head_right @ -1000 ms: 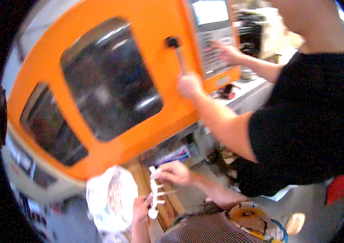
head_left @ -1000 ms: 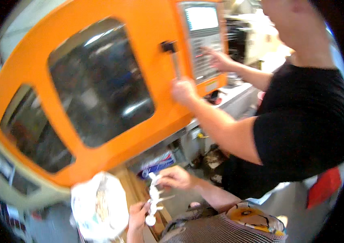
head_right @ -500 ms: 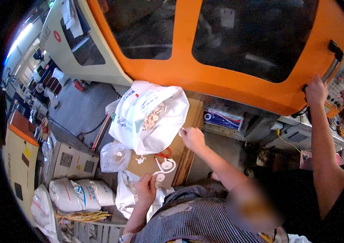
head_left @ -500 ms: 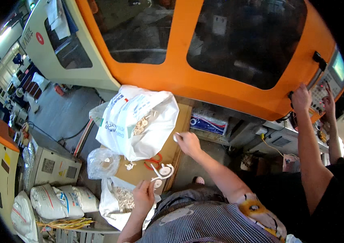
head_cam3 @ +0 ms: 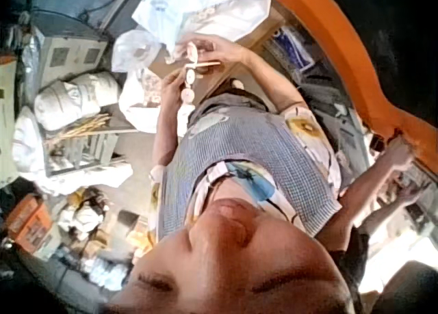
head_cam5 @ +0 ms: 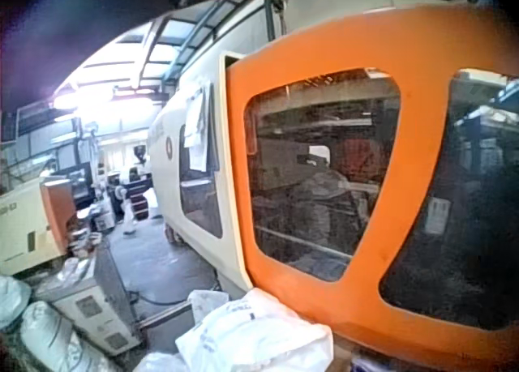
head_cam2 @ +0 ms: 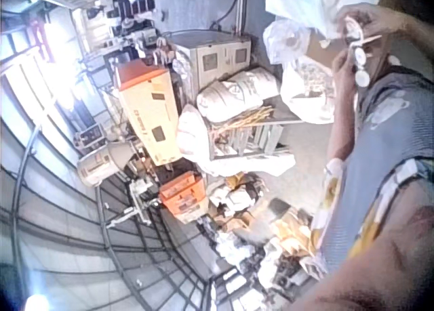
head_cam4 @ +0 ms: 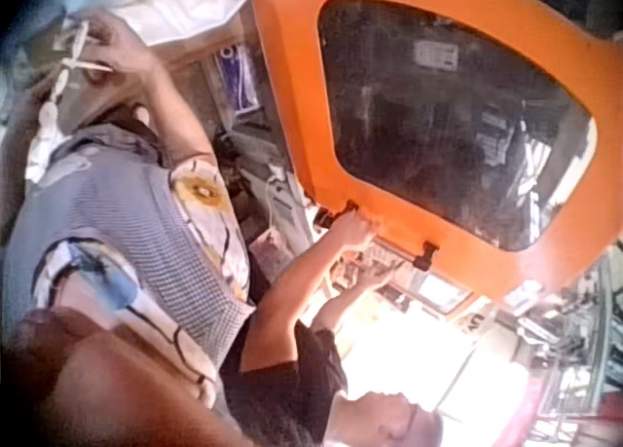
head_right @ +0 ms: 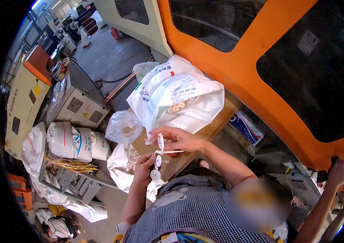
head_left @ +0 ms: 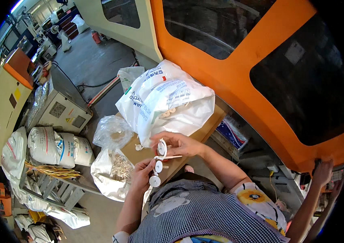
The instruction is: The person opens the injection molding machine door, removes white plastic parts, and places them into a bag. They then close the door and repeat the process, occasionally inspecting the parts and interacting with another worker.
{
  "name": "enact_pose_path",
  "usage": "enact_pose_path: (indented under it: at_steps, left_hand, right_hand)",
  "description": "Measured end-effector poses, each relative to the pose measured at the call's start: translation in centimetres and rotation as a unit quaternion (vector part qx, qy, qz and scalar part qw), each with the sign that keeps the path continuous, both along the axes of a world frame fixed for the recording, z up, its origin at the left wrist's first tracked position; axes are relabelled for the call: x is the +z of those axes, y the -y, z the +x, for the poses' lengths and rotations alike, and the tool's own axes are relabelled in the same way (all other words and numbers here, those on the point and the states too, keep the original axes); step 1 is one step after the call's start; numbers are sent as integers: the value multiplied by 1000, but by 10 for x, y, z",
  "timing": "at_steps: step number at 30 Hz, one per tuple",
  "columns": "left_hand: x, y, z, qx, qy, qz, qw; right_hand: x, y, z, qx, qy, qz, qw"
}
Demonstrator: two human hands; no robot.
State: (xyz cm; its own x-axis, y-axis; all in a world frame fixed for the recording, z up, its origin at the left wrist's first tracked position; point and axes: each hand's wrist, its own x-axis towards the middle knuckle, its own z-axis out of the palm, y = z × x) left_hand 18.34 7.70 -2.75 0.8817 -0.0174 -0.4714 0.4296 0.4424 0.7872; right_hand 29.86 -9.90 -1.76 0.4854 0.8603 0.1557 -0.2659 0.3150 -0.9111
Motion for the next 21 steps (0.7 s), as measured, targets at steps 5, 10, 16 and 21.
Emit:
enact_pose_path:
  at_steps: [5,10,16,21]
  left_hand:
    - [-10,8,8,-1,11,-22,1000]
    - [-11,-1,14,-54,6,134,990]
    - [-41,3,13,1,171,405,898]
    - [-45,1,-2,-95,-211,-176,957]
  right_hand:
    - [-12,13,10,-14,-56,-11,998]
    - [-9,34,6,-41,-25,-59,997]
    - [14,21,-23,-161,372,-195,893]
    - [-5,3,-54,-163,488,-136,846]
